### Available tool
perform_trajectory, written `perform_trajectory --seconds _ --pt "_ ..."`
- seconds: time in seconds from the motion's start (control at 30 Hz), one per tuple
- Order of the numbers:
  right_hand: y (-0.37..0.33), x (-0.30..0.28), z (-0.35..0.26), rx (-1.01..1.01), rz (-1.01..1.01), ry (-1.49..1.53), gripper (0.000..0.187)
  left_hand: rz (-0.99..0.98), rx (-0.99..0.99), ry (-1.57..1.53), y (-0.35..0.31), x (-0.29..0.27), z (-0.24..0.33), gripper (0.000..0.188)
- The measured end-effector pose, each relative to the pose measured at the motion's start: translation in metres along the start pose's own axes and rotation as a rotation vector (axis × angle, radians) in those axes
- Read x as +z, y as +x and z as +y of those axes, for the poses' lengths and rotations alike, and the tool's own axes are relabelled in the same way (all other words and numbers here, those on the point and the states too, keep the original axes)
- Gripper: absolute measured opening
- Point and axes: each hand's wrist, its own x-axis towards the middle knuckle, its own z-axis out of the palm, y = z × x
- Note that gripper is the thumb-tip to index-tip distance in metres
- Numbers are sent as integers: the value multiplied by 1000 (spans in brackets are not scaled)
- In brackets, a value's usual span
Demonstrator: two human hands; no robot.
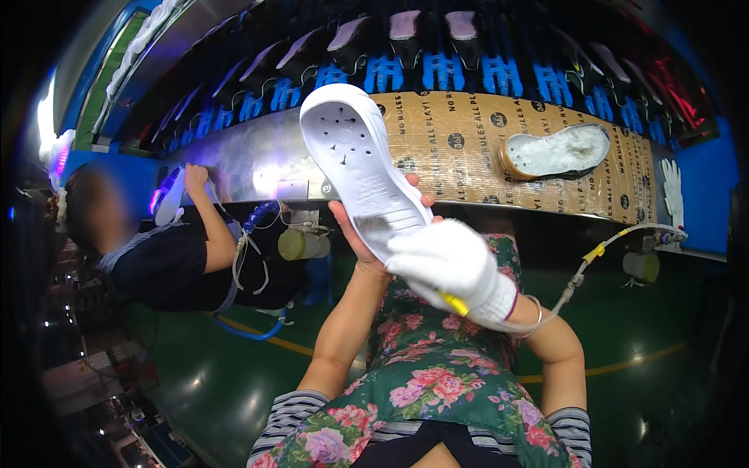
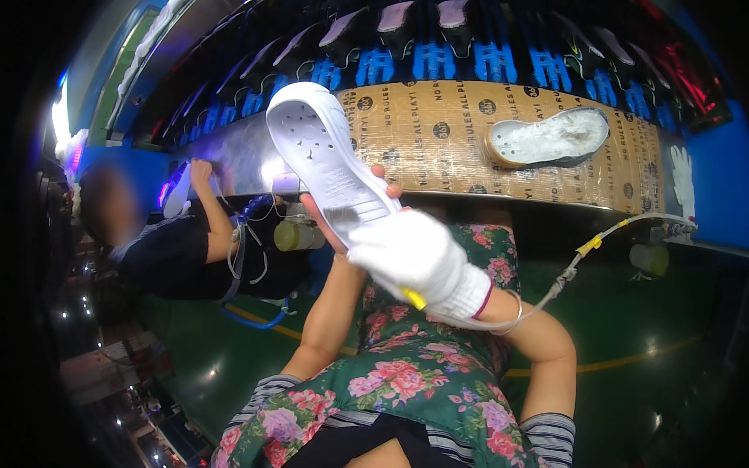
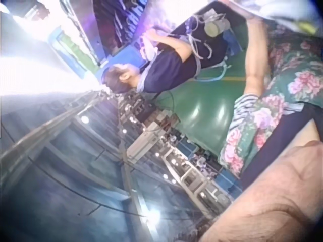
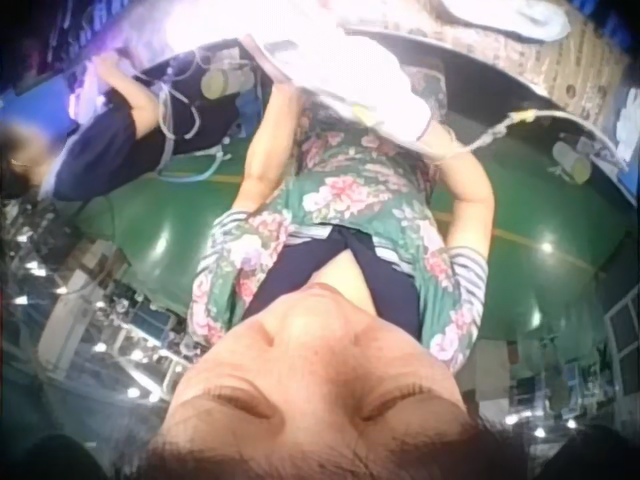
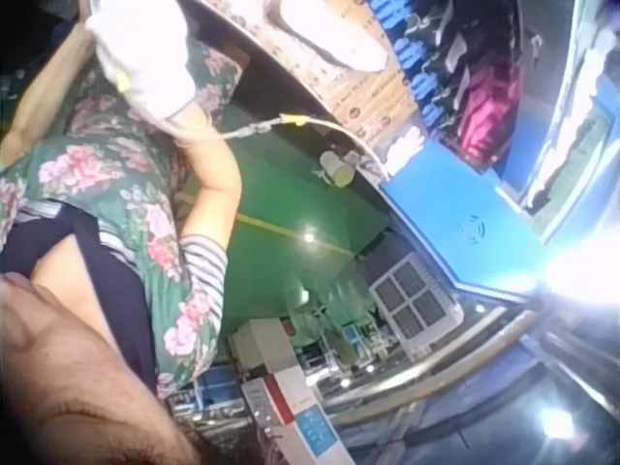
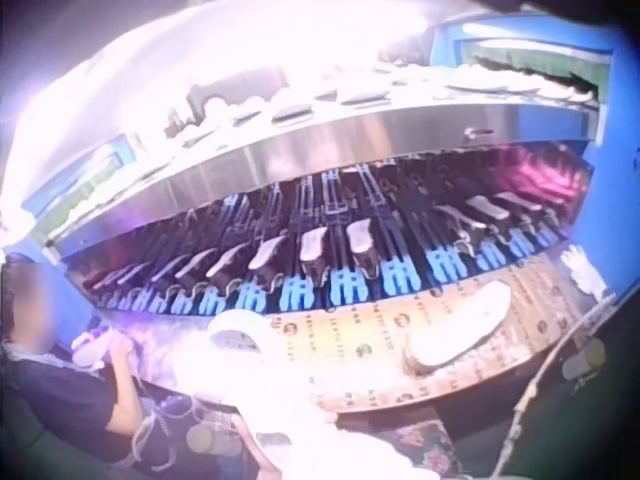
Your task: The person picks white clog-style shoes from a conveyor belt and uses a yellow-handled tool to scrape or trim the soles. After treating each shoe, the person places it back on the belt. The process is repeated for multiple shoes.
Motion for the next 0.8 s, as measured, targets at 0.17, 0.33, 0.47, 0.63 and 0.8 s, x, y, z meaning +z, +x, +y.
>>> perform_trajectory --seconds 0.17,0.33,0.47,0.63,0.8 --pt "2 -12 -5 172 -92 325 26 34 -15 -27 -4 1 7 114" --pt "-9 1 1 35 -66 93 34 22 -137 -33 5 -1 16 118" --pt "-5 -3 -6 211 -82 466 28 -83 -220 -55 8 -7 26 118" --pt "-10 -4 -2 152 -66 206 30 -187 -294 25 24 1 32 125" --pt "-9 -5 -20 294 -144 591 26 -377 -355 75 37 1 38 139"
